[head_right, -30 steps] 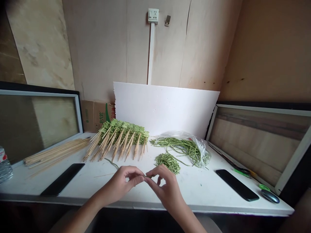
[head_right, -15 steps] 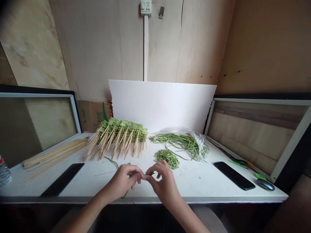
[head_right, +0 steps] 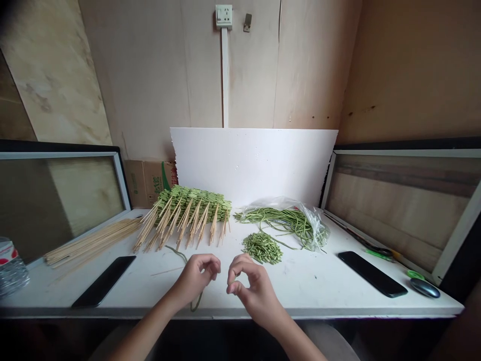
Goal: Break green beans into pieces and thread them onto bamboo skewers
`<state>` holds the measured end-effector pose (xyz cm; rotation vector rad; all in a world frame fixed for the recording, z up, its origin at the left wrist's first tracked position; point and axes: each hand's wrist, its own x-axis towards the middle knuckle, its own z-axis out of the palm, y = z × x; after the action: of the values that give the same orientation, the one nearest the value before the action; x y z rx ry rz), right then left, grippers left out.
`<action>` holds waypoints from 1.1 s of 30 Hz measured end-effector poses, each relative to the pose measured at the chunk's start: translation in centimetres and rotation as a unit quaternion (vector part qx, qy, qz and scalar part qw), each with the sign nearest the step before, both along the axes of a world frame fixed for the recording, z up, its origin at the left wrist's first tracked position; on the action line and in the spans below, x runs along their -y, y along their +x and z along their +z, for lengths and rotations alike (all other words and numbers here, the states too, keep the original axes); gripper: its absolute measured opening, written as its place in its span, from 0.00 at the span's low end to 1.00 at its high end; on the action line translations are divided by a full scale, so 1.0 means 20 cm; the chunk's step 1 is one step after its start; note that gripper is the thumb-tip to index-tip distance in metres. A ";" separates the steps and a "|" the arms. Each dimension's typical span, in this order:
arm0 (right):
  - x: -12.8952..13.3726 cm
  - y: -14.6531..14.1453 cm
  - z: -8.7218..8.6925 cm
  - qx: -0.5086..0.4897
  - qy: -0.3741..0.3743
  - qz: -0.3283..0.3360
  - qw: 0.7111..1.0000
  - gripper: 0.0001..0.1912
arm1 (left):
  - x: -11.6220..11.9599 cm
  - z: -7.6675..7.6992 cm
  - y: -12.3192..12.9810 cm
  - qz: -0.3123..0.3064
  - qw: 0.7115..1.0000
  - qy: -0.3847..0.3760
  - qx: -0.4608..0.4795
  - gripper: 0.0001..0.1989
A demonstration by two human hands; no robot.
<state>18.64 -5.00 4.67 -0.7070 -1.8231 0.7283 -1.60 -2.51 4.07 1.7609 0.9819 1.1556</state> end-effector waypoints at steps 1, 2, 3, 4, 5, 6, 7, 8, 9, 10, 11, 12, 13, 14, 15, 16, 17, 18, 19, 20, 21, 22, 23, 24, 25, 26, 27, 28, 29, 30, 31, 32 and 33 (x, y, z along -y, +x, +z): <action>-0.02 0.01 -0.01 0.017 0.000 -0.011 1.000 0.18 | -0.02 -0.01 -0.02 -0.004 1.000 -0.018 0.013 0.19; -0.05 0.02 -0.02 0.044 0.005 -0.039 0.998 0.17 | -0.04 -0.02 -0.03 -0.005 0.999 -0.029 0.022 0.20; -0.08 0.04 -0.05 0.076 0.013 -0.080 0.994 0.17 | -0.05 -0.02 -0.04 -0.003 0.999 -0.034 0.026 0.22; -0.12 0.05 -0.09 0.108 0.029 -0.129 0.985 0.17 | -0.05 -0.02 -0.04 0.001 0.999 -0.032 0.025 0.22; -0.16 0.06 -0.14 0.141 0.044 -0.172 0.974 0.18 | -0.05 -0.02 -0.04 0.009 0.999 -0.023 0.020 0.22; -0.20 0.08 -0.19 0.165 0.054 -0.210 0.962 0.18 | -0.04 -0.02 -0.04 0.016 1.000 -0.012 0.011 0.22; -0.23 0.09 -0.25 0.187 0.062 -0.234 0.952 0.17 | -0.03 -0.01 -0.04 0.019 1.000 -0.004 0.001 0.22; -0.26 0.11 -0.30 0.209 0.073 -0.248 0.943 0.16 | -0.02 -0.01 -0.03 0.017 1.000 0.001 -0.008 0.22; -0.29 0.12 -0.34 0.227 0.082 -0.260 0.935 0.15 | -0.01 -0.01 -0.03 0.012 1.000 0.001 -0.017 0.22; -0.31 0.13 -0.37 0.241 0.088 -0.267 0.929 0.15 | -0.01 -0.02 -0.02 0.004 1.000 -0.002 -0.024 0.21; -0.32 0.15 -0.39 0.251 0.092 -0.270 0.925 0.15 | -0.01 -0.02 -0.02 -0.005 1.000 -0.007 -0.028 0.21; -0.33 0.16 -0.40 0.254 0.094 -0.271 0.924 0.16 | 0.00 -0.02 -0.02 -0.015 0.999 -0.013 -0.030 0.21; -0.33 0.17 -0.38 0.250 0.092 -0.271 0.925 0.18 | -0.01 -0.02 -0.02 -0.021 0.999 -0.019 -0.028 0.21; -0.33 0.18 -0.35 0.236 0.089 -0.269 0.929 0.20 | -0.01 -0.03 -0.01 -0.023 0.999 -0.026 -0.024 0.21; -0.32 0.19 -0.31 0.215 0.082 -0.263 0.937 0.23 | -0.01 -0.03 -0.01 -0.020 0.999 -0.035 -0.016 0.21; -0.31 0.19 -0.26 0.188 0.074 -0.253 0.946 0.26 | -0.01 -0.03 -0.01 -0.015 0.999 -0.046 -0.005 0.22; -0.29 0.20 -0.21 0.161 0.060 -0.233 0.957 0.27 | -0.01 -0.02 0.00 -0.009 0.998 -0.055 0.010 0.23; -0.27 0.20 -0.16 0.137 0.043 -0.202 0.969 0.28 | -0.01 -0.02 0.01 -0.003 0.998 -0.063 0.025 0.24; -0.24 0.19 -0.11 0.128 0.027 -0.162 0.978 0.26 | -0.01 -0.02 0.01 0.000 0.997 -0.067 0.039 0.25; -0.21 0.18 -0.07 0.132 0.016 -0.121 0.984 0.23 | 0.00 -0.01 0.02 -0.001 0.997 -0.068 0.049 0.25; -0.18 0.17 -0.04 0.139 0.017 -0.090 0.986 0.21 | 0.01 -0.01 0.03 -0.005 0.996 -0.068 0.053 0.25; -0.15 0.15 -0.02 0.147 0.026 -0.068 0.986 0.21 | 0.02 0.00 0.04 -0.010 0.996 -0.069 0.054 0.25; -0.13 0.13 -0.01 0.155 0.039 -0.054 0.986 0.19 | 0.03 0.00 0.05 -0.017 0.996 -0.072 0.052 0.25; -0.11 0.11 -0.01 0.160 0.054 -0.046 0.985 0.17 | 0.03 0.00 0.05 -0.026 0.996 -0.074 0.050 0.25; -0.10 0.10 -0.01 0.160 0.069 -0.042 0.984 0.15 | 0.04 0.00 0.05 -0.034 0.995 -0.076 0.049 0.25; -0.10 0.09 -0.01 0.155 0.083 -0.042 0.984 0.13 | 0.04 0.01 0.05 -0.042 0.995 -0.077 0.048 0.25; -0.10 0.09 -0.01 0.146 0.093 -0.044 0.984 0.12 | 0.04 0.00 0.05 -0.049 0.994 -0.079 0.048 0.25; -0.10 0.09 -0.01 0.135 0.100 -0.048 0.985 0.12 | 0.04 0.00 0.04 -0.055 0.994 -0.082 0.048 0.26; -0.10 0.10 -0.01 0.125 0.104 -0.056 0.985 0.11 | 0.04 0.00 0.04 -0.060 0.994 -0.085 0.046 0.26; -0.10 0.10 0.00 0.117 0.106 -0.065 0.985 0.11 | 0.04 0.00 0.03 -0.063 0.993 -0.087 0.044 0.26; -0.10 0.11 0.01 0.112 0.105 -0.075 0.985 0.10 | 0.04 0.00 0.03 -0.065 0.993 -0.087 0.040 0.25; -0.10 0.12 0.02 0.110 0.103 -0.083 0.985 0.09 | 0.04 0.00 0.03 -0.063 0.994 -0.083 0.035 0.23; -0.10 0.12 0.03 0.110 0.100 -0.088 0.985 0.09 | 0.04 0.01 0.02 -0.061 0.995 -0.078 0.028 0.21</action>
<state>21.11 -3.10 5.31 -0.8271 -1.9697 0.3548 -1.10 -3.25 4.19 1.6324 0.8938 1.0179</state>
